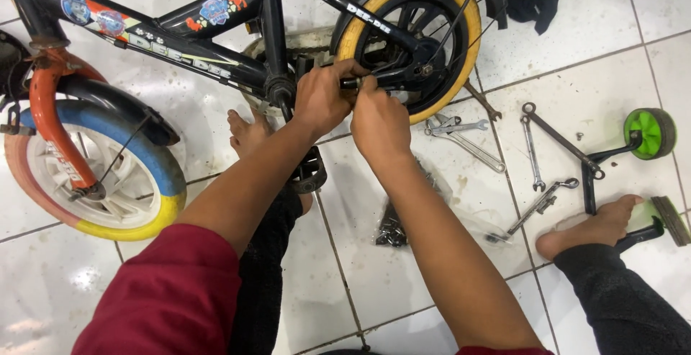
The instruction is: The person sorts through a bag of screws and then uses a tool to tighten a nut on the axle of a small bicycle while sitting on the floor.
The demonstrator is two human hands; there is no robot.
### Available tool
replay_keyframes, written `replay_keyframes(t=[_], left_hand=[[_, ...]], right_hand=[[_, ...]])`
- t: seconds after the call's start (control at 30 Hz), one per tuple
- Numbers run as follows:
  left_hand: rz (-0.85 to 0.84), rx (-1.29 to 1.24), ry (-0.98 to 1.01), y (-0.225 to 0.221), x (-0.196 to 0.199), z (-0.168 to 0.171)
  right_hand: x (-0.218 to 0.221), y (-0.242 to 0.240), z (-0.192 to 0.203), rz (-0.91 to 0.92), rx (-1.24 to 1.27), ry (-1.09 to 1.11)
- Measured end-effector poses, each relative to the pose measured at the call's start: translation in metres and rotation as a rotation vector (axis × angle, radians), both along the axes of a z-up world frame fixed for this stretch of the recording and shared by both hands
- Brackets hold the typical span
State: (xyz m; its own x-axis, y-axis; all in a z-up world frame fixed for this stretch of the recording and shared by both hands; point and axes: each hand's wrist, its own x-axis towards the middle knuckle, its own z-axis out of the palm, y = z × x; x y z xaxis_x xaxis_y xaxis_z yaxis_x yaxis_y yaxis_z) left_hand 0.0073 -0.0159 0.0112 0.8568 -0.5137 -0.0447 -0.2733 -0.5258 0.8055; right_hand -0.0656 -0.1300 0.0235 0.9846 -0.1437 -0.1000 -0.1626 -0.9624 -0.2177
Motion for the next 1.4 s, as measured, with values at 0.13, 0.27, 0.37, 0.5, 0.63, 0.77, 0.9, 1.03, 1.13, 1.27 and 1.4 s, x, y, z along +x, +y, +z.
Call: replay_keyframes(t=[0.13, 0.27, 0.37, 0.5, 0.63, 0.77, 0.9, 1.03, 1.13, 1.27, 1.4], left_hand=[[-0.005, 0.003, 0.011, 0.002, 0.001, -0.007], [-0.014, 0.009, 0.007, 0.002, 0.003, -0.004], [-0.035, 0.047, 0.010, 0.002, -0.001, -0.002], [-0.049, 0.065, -0.010, 0.004, 0.000, 0.005], [-0.041, 0.074, 0.007, 0.003, -0.001, 0.006], [-0.035, 0.024, -0.041, 0.003, 0.001, -0.001], [-0.032, 0.003, -0.030, 0.002, 0.002, -0.009], [-0.049, -0.030, -0.036, 0.004, 0.002, -0.010], [-0.048, -0.017, -0.021, 0.003, 0.002, -0.011], [-0.039, -0.004, -0.039, 0.003, 0.001, -0.008], [-0.053, 0.018, -0.048, 0.002, -0.001, -0.001]], right_hand=[[0.011, -0.005, -0.010, -0.141, 0.166, 0.079], [0.017, -0.015, -0.025, -0.388, 0.588, 0.020], [0.007, -0.009, -0.032, -0.648, 0.973, 0.019], [-0.005, 0.012, 0.000, -0.836, 1.308, -0.052], [-0.004, -0.004, -0.016, -0.463, 0.725, -0.084], [0.004, -0.005, -0.008, -0.213, 0.336, -0.034], [0.013, 0.005, -0.013, -0.236, 0.253, 0.017], [0.007, 0.002, -0.003, -0.331, 0.455, -0.041], [0.008, -0.001, -0.026, -0.461, 0.582, -0.046], [0.006, 0.008, -0.029, -0.690, 0.976, -0.095], [-0.004, 0.020, -0.028, -0.853, 1.372, -0.171]])
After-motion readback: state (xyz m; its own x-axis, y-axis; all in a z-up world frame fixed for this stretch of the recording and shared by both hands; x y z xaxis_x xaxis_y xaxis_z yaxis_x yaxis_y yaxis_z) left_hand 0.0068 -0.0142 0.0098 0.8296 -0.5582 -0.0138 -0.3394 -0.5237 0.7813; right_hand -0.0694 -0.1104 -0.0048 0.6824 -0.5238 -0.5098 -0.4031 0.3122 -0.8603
